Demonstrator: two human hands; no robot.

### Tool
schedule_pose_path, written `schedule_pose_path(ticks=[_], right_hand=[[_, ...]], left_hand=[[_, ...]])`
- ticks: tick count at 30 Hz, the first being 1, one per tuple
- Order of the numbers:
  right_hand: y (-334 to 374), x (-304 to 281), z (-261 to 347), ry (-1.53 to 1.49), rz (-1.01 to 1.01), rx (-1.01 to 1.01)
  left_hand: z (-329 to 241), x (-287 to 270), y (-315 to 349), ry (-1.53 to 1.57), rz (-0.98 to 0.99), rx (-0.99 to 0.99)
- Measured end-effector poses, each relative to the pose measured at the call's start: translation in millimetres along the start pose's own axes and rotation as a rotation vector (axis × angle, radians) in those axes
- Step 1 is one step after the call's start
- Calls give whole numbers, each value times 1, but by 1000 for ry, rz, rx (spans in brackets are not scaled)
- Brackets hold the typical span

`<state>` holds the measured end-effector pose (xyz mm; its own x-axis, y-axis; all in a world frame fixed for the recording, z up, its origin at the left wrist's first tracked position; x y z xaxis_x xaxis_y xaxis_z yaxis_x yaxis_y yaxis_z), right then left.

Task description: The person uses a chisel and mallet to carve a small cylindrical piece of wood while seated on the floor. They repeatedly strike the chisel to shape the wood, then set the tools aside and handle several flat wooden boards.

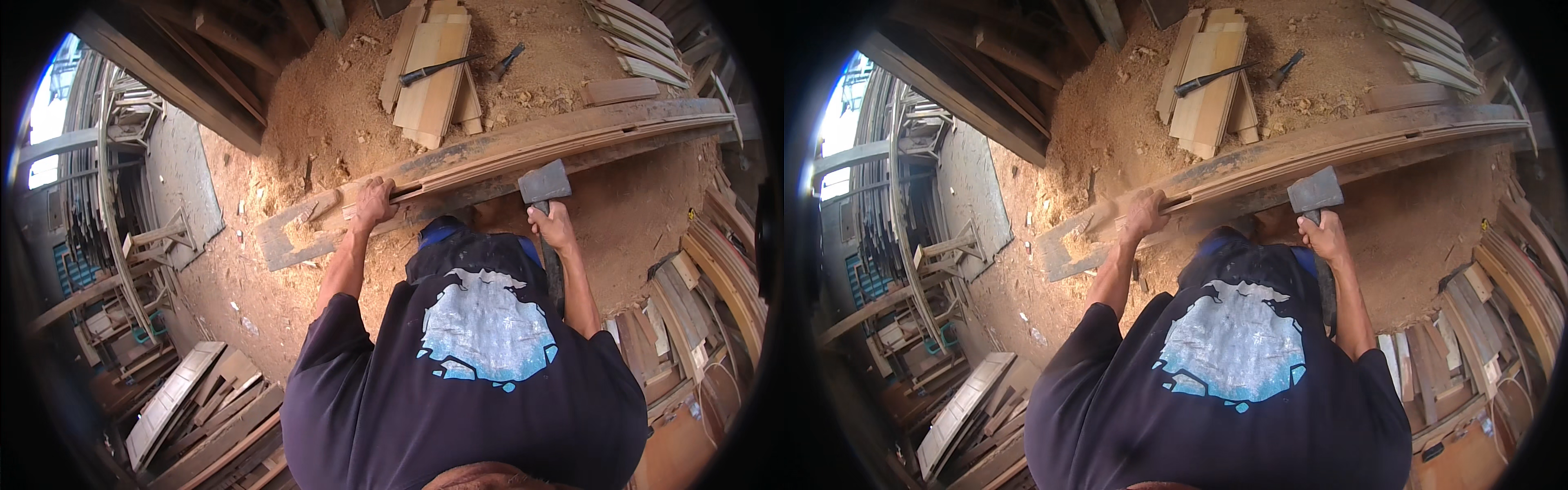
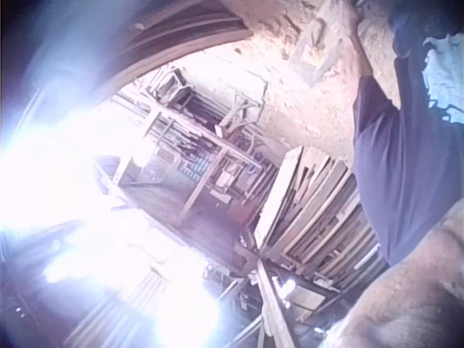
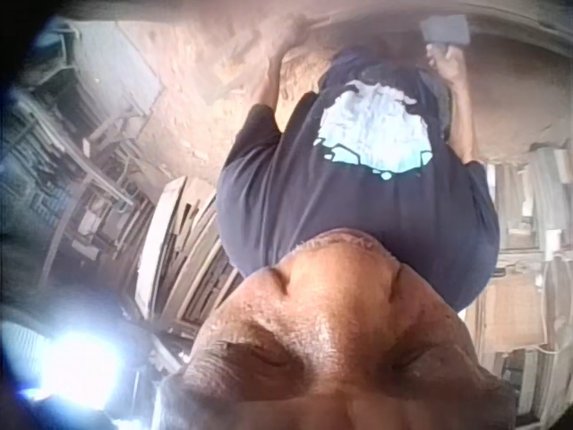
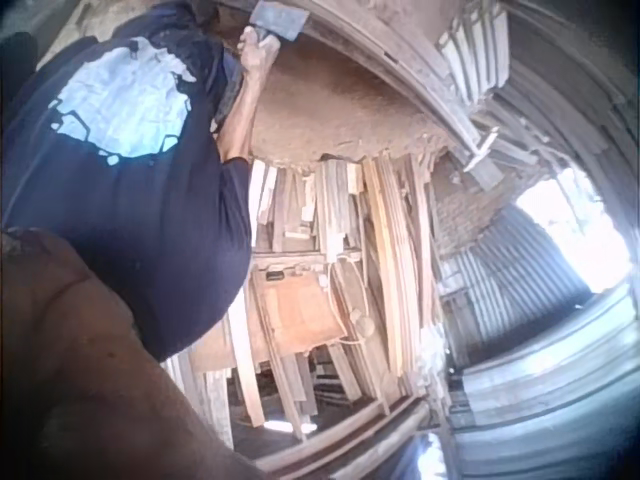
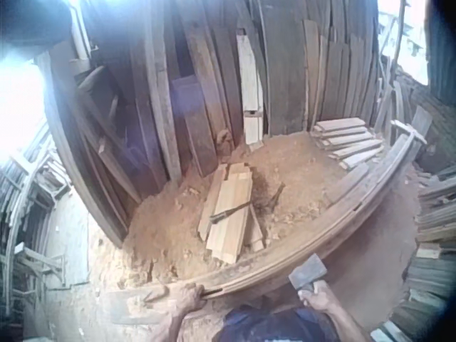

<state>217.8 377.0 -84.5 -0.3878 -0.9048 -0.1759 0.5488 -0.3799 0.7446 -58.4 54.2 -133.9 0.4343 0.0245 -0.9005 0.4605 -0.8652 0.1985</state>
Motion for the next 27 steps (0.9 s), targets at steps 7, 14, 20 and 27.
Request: schedule_pose_path(ticks=[7, 14, 20, 27], right_hand=[[-32, 9, 69, 193, 65, -34], [-114, -2, 138, 939, -55, -283], [-226, -1, 142, 1137, 220, 28], [-326, -49, 112, 567, 226, 299]], left_hand=[[14, 12, 21, -15, 24, -174], [15, 8, 34, -58, -5, -286], [-7, -12, 27, -94, -126, -344], [-40, 2, 16, -98, -134, -547]])
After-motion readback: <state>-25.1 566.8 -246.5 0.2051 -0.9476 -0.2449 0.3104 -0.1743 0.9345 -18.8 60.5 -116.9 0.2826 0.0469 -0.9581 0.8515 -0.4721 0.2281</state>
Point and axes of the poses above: each hand's wrist, its own y-axis away from the middle knuckle, its own x-axis out of the palm, z = x × y, the point moved 9 cm from there along -y, towards the middle knuckle, and after that the axes turned 13 degrees about x, right-handed, at the moved point
